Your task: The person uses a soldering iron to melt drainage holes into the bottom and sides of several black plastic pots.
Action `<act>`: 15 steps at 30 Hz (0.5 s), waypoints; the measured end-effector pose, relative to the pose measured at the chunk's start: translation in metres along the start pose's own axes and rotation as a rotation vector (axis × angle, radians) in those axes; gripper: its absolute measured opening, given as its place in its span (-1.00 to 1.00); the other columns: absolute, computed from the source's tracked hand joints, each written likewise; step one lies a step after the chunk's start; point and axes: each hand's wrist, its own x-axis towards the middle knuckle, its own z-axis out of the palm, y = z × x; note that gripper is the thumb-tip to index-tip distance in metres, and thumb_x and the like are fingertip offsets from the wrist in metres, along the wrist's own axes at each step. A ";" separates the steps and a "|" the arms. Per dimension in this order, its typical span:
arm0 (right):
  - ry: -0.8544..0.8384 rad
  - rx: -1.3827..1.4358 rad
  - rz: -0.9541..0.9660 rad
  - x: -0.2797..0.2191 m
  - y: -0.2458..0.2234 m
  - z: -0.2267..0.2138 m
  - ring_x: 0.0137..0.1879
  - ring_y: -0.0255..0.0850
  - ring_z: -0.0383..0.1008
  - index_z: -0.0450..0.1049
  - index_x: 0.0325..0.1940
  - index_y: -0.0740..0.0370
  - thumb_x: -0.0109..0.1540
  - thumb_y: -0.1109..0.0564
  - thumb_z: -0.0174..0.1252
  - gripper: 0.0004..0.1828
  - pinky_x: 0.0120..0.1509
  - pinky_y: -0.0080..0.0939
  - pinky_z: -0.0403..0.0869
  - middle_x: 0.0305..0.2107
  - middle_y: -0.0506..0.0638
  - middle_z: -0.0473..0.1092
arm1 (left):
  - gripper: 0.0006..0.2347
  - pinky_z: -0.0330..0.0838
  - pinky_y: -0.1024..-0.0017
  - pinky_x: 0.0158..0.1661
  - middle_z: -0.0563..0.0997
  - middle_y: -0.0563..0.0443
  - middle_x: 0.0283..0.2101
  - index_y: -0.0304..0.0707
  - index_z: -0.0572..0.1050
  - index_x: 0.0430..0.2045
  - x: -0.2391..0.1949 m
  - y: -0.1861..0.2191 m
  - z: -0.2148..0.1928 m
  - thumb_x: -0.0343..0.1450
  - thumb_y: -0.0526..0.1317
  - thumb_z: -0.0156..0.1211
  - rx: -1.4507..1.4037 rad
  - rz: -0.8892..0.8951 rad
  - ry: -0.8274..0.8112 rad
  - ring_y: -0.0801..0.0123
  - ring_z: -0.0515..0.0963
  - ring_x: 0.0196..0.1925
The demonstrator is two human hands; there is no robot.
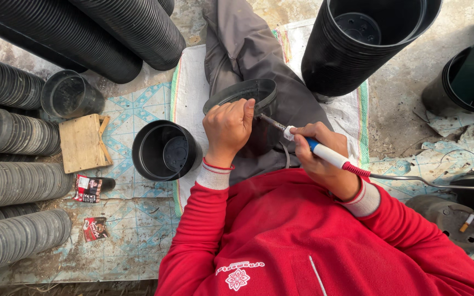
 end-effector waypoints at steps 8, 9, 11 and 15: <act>0.265 0.231 0.047 -0.023 -0.005 -0.054 -0.49 -0.32 0.46 0.44 -0.05 0.42 0.50 0.17 0.02 -0.79 -0.42 -0.44 0.42 -0.47 0.13 0.48 | -0.84 0.41 0.10 -0.20 0.57 -0.20 -0.31 -0.35 0.44 -0.28 0.006 -0.018 -0.059 0.53 -0.20 0.14 -0.268 -0.132 -0.198 -0.12 0.57 -0.21; 0.320 0.249 0.067 -0.025 -0.003 -0.060 -0.51 -0.31 0.44 0.42 -0.06 0.43 0.52 0.12 0.03 -0.74 -0.44 -0.43 0.39 -0.48 0.14 0.46 | -0.82 0.43 0.09 -0.16 0.58 -0.24 -0.24 -0.38 0.44 -0.18 0.002 -0.018 -0.072 0.50 -0.21 0.16 -0.351 -0.113 -0.251 -0.15 0.57 -0.15; 0.409 0.288 0.110 -0.030 0.000 -0.069 -0.53 -0.28 0.40 0.39 -0.07 0.44 0.56 0.03 0.06 -0.65 -0.47 -0.42 0.33 -0.49 0.15 0.42 | -0.75 0.44 0.10 -0.09 0.59 -0.29 -0.15 -0.39 0.42 -0.06 -0.011 -0.012 -0.090 0.45 -0.23 0.18 -0.367 -0.031 -0.295 -0.16 0.57 -0.09; 0.499 0.334 0.134 -0.035 0.009 -0.075 -0.53 -0.21 0.36 0.33 -0.11 0.44 0.58 -0.09 0.11 -0.53 -0.47 -0.36 0.30 -0.51 0.17 0.36 | -0.73 0.44 0.09 -0.23 0.62 -0.22 -0.32 -0.31 0.50 -0.02 -0.037 0.004 -0.107 0.43 -0.21 0.24 -0.301 -0.084 -0.535 -0.12 0.60 -0.24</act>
